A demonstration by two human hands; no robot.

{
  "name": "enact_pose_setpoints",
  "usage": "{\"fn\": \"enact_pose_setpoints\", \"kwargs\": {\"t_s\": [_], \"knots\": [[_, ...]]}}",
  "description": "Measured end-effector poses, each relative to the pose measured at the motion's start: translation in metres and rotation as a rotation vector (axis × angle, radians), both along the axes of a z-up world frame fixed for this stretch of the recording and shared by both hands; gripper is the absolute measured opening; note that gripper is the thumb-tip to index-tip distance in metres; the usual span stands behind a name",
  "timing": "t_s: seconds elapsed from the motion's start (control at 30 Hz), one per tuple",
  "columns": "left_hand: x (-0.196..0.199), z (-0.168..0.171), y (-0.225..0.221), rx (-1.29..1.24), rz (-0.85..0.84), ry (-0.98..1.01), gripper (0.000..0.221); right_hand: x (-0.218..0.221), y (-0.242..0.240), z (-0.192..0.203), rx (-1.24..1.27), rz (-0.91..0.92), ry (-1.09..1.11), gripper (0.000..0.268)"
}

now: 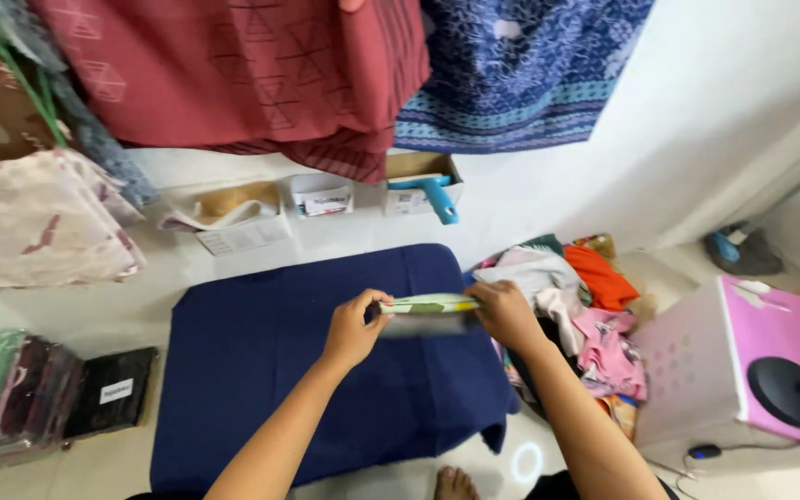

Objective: Folding a patterned hijab, cleaning it with a lint roller, and placing it into a plastic sleeve for packaging.

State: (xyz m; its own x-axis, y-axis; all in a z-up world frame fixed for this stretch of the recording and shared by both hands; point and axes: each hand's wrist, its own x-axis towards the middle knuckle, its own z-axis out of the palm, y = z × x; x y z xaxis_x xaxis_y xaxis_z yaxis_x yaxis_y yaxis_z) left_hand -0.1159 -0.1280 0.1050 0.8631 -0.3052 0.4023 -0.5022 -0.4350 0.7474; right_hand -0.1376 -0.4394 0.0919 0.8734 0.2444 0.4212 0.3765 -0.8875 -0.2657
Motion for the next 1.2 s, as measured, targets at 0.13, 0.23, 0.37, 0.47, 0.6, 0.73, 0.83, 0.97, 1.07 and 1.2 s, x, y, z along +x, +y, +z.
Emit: {"fn": "enact_pose_setpoints", "kwargs": {"t_s": [0.13, 0.23, 0.37, 0.47, 0.6, 0.73, 0.83, 0.97, 1.07, 1.2], "knots": [[0.003, -0.033, -0.011, 0.195, 0.003, -0.301, 0.025, -0.003, -0.014, -0.039, -0.067, -0.060, -0.129, 0.045], [0.001, -0.112, -0.012, 0.306, 0.009, -0.388, 0.025, -0.012, -0.013, -0.072, -0.247, 0.033, -0.153, 0.027], [-0.014, -0.133, 0.000, 0.474, -0.149, -0.307, 0.020, -0.029, -0.005, -0.054, -0.359, 0.025, 0.336, 0.030], [-0.018, -0.105, 0.000, 0.453, -0.142, -0.274, 0.018, -0.024, -0.002, -0.047, -0.279, -0.015, 0.385, 0.032], [0.011, -0.114, -0.032, 0.377, 0.008, -0.357, 0.019, 0.003, 0.008, -0.074, -0.164, 0.141, -0.137, 0.020], [0.002, -0.109, -0.073, 0.460, 0.145, -0.364, 0.042, 0.012, 0.042, -0.122, -0.199, 0.039, -0.257, 0.048], [-0.009, -0.103, -0.079, 0.678, 0.113, 0.010, 0.064, 0.002, 0.043, -0.117, -0.295, -0.097, 0.090, 0.064], [-0.010, -0.105, -0.077, 0.582, 0.131, -0.061, 0.070, 0.003, 0.041, -0.109, -0.300, -0.197, 0.347, 0.078], [-0.011, -0.091, -0.071, 0.613, 0.078, 0.054, 0.077, 0.004, 0.042, -0.110, -0.304, -0.195, 0.394, 0.082], [0.019, -0.099, -0.049, 0.827, -0.098, 0.211, 0.089, 0.017, 0.036, -0.125, -0.338, -0.214, 0.536, 0.084]]}}
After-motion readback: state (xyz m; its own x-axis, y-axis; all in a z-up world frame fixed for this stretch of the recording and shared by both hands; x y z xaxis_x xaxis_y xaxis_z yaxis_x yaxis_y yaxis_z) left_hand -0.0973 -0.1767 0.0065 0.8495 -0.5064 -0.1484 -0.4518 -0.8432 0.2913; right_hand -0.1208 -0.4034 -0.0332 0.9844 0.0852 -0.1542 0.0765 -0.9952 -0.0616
